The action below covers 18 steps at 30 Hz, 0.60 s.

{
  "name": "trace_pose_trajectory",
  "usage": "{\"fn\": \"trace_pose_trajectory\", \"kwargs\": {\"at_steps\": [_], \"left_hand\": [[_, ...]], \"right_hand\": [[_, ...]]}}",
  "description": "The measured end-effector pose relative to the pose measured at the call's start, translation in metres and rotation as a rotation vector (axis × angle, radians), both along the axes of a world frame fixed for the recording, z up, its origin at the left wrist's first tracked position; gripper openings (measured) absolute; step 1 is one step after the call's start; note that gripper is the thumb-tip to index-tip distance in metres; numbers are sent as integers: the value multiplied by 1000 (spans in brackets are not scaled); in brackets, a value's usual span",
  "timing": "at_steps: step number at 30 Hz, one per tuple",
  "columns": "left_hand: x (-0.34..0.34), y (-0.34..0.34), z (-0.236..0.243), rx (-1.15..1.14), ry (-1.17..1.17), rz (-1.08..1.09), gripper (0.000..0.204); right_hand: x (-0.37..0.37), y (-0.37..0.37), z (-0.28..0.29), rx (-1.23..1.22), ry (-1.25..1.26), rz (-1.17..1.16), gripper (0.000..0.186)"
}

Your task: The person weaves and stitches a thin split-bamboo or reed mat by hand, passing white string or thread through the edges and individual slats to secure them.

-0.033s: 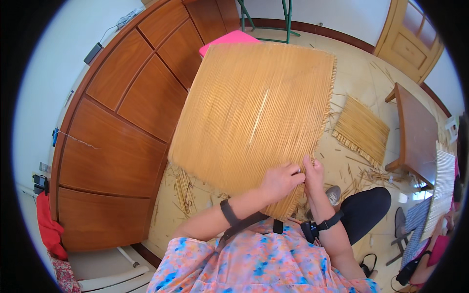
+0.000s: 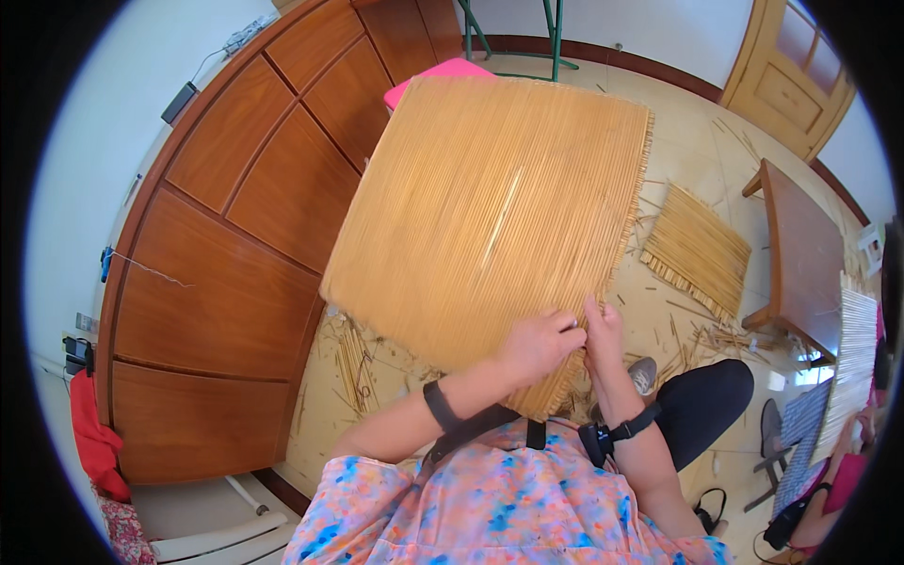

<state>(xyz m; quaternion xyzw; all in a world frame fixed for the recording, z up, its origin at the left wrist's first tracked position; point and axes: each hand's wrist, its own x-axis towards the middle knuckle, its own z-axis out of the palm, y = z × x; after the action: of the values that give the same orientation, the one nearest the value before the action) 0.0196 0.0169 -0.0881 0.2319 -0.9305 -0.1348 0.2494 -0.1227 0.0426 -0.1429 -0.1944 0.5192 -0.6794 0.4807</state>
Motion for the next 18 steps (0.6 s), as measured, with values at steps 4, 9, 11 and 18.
{"fn": "trace_pose_trajectory", "kwargs": {"at_steps": [4, 9, 11, 18], "left_hand": [[-1, -19, 0, -22, -24, -16, 6], [17, -20, -23, 115, 75, 10, 9], [12, -19, -19, 97, 81, 10, 10], [6, -20, -9, 26, -36, -81, 9]], "right_hand": [[-3, -13, -10, 28, -112, 14, 26], [12, 2, -23, -14, -218, 203, 28], [7, 7, -20, -7, -202, 219, 28], [15, 11, -25, 10, -32, 210, 32]]}}
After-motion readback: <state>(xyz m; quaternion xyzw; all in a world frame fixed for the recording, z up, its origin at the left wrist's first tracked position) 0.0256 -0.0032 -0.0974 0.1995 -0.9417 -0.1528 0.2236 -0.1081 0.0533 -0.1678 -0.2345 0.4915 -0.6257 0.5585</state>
